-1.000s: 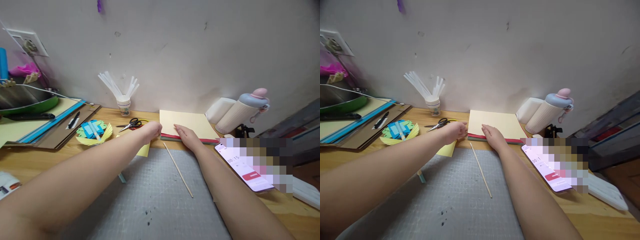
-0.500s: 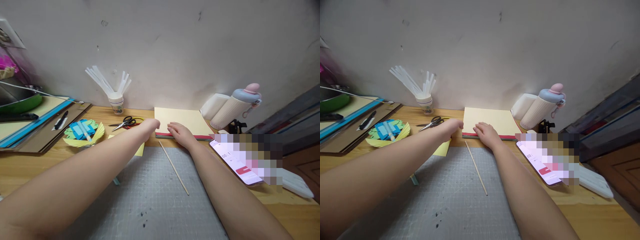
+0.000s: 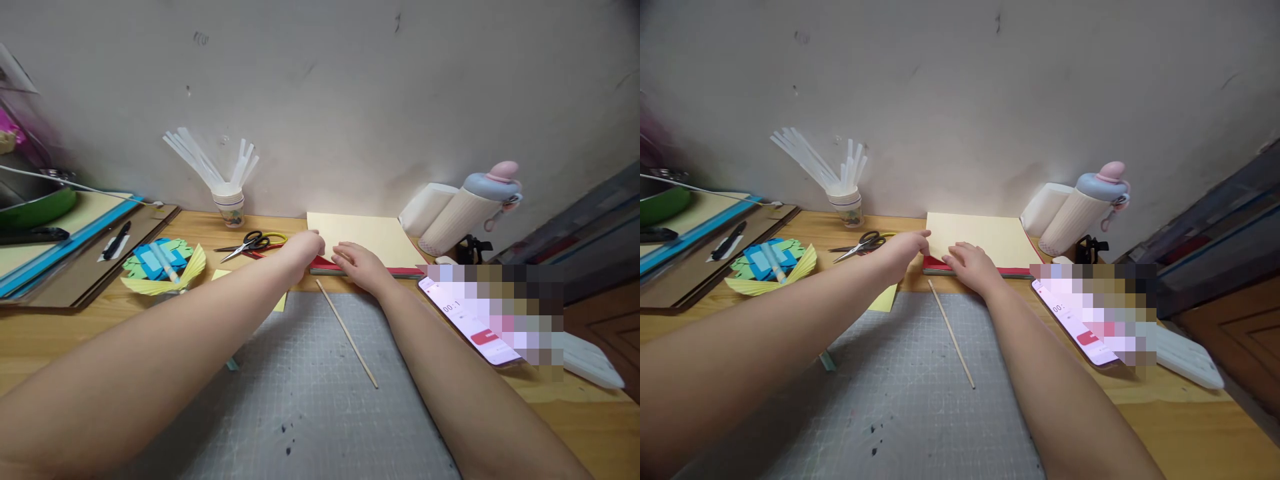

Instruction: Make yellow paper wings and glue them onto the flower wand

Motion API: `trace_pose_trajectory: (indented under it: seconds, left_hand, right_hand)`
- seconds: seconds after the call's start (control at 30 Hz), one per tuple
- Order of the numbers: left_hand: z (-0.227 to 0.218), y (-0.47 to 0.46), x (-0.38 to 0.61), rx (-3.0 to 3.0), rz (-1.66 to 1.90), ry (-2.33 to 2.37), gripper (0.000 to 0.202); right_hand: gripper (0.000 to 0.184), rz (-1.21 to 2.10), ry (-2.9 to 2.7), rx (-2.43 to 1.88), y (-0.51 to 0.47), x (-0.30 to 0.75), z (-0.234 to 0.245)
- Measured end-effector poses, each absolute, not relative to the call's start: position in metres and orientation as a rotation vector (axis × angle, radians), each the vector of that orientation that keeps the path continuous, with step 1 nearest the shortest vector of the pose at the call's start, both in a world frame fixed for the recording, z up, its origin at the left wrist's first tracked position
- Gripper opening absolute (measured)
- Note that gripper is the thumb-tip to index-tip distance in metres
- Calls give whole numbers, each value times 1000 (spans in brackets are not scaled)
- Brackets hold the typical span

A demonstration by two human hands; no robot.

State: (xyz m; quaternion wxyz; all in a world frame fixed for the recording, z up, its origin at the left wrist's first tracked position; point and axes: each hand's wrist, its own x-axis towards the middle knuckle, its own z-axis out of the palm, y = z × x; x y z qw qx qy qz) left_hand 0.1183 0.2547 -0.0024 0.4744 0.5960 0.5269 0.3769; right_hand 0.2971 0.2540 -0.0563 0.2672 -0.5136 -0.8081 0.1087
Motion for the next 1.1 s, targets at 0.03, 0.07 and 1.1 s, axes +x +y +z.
trace_pose_trajectory:
  seconds: [0.03,0.07,1.1]
  left_hand:
    - [3,252,120,1473,913,1303,35]
    - [7,250,121,1496,904,1311,36]
    - [-17,266,113,2689,252,1509,25]
  right_hand:
    - [39,299,-2180,-1369,253,297,-56]
    - [37,305,-2176,-1350,253,296,-56]
    - [45,-151,-1566,-1018,269,324,-45]
